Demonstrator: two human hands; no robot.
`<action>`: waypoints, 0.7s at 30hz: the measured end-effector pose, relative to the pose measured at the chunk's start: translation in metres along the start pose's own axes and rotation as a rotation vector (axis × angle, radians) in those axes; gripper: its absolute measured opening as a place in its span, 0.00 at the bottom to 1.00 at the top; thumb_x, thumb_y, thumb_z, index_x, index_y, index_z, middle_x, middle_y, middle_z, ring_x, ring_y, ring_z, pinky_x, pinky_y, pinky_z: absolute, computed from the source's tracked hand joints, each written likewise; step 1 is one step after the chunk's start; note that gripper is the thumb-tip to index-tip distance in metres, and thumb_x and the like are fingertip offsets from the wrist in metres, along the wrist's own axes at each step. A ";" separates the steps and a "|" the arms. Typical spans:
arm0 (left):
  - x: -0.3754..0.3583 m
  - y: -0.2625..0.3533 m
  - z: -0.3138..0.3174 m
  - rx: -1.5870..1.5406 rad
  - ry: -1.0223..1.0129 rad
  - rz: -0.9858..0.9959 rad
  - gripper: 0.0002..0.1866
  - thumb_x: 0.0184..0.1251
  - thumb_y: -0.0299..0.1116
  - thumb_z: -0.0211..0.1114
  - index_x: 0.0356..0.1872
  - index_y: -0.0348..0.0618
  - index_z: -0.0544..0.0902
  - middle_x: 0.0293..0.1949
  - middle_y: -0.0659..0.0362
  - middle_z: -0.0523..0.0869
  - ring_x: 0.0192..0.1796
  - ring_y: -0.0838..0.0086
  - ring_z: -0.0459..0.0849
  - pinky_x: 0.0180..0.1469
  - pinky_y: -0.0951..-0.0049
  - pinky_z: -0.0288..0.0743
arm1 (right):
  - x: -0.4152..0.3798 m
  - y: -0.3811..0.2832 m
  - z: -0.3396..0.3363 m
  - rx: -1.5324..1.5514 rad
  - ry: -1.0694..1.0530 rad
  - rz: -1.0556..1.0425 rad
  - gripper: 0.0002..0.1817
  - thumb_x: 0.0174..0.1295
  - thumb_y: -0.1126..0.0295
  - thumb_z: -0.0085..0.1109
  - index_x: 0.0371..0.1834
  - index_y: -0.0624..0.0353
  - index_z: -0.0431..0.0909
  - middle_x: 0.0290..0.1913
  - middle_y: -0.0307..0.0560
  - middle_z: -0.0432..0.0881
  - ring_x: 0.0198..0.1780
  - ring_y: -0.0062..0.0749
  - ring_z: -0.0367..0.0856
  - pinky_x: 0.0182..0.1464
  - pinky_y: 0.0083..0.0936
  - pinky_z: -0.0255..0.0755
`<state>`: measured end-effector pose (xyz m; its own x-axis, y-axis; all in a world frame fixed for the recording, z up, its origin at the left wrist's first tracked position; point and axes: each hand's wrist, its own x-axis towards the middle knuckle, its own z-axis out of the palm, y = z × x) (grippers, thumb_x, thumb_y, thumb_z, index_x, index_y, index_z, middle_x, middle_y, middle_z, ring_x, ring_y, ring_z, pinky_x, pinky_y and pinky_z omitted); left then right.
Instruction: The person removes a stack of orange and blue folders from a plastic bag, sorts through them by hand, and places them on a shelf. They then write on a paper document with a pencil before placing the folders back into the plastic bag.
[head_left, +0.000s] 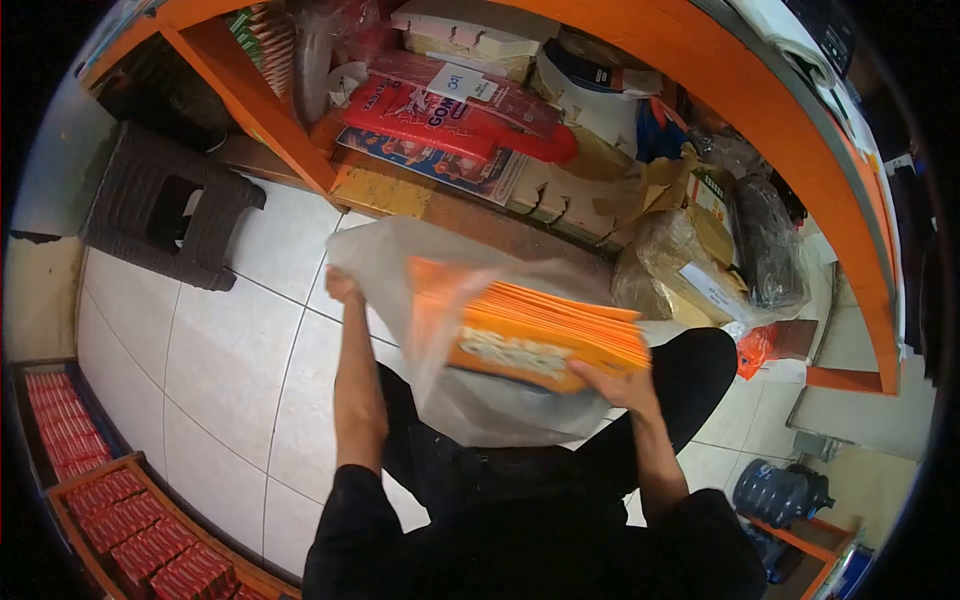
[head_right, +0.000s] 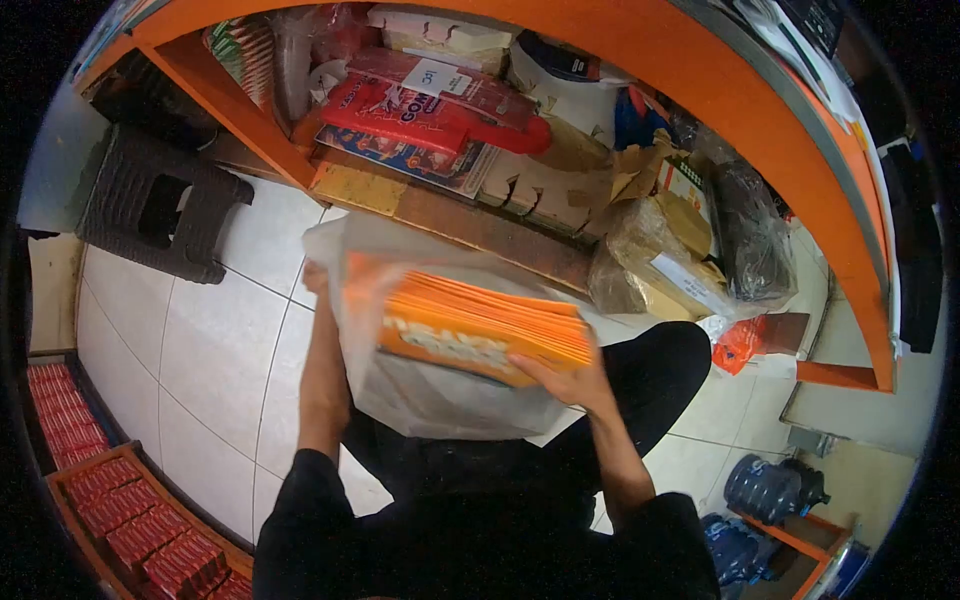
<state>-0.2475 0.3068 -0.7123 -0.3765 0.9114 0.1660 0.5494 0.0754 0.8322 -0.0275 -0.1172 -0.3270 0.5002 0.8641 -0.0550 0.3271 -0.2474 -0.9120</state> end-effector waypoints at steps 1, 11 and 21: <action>0.019 -0.019 -0.004 0.036 0.119 0.074 0.26 0.73 0.50 0.46 0.28 0.36 0.79 0.28 0.50 0.84 0.29 0.64 0.79 0.33 0.61 0.72 | -0.009 -0.020 -0.018 0.045 0.033 -0.030 0.24 0.52 0.66 0.72 0.50 0.66 0.78 0.48 0.50 0.83 0.50 0.33 0.81 0.55 0.29 0.74; 0.085 0.063 -0.129 0.219 0.245 0.021 0.23 0.69 0.41 0.55 0.59 0.37 0.72 0.55 0.44 0.77 0.57 0.49 0.74 0.58 0.51 0.68 | 0.044 -0.040 -0.062 -0.333 0.414 -0.079 0.25 0.56 0.66 0.68 0.54 0.64 0.73 0.46 0.52 0.84 0.47 0.40 0.83 0.51 0.32 0.75; -0.083 0.229 -0.103 -0.446 -0.576 0.567 0.13 0.67 0.28 0.57 0.51 0.43 0.76 0.52 0.56 0.78 0.56 0.66 0.75 0.55 0.67 0.67 | 0.197 0.091 0.006 -0.967 -0.120 0.008 0.41 0.50 0.55 0.70 0.66 0.56 0.63 0.52 0.63 0.78 0.53 0.58 0.77 0.55 0.47 0.71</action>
<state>-0.1672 0.2069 -0.4812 0.3560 0.8337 0.4221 0.1553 -0.4982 0.8531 0.0964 0.0333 -0.4235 0.4376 0.8867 -0.1493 0.8682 -0.4599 -0.1866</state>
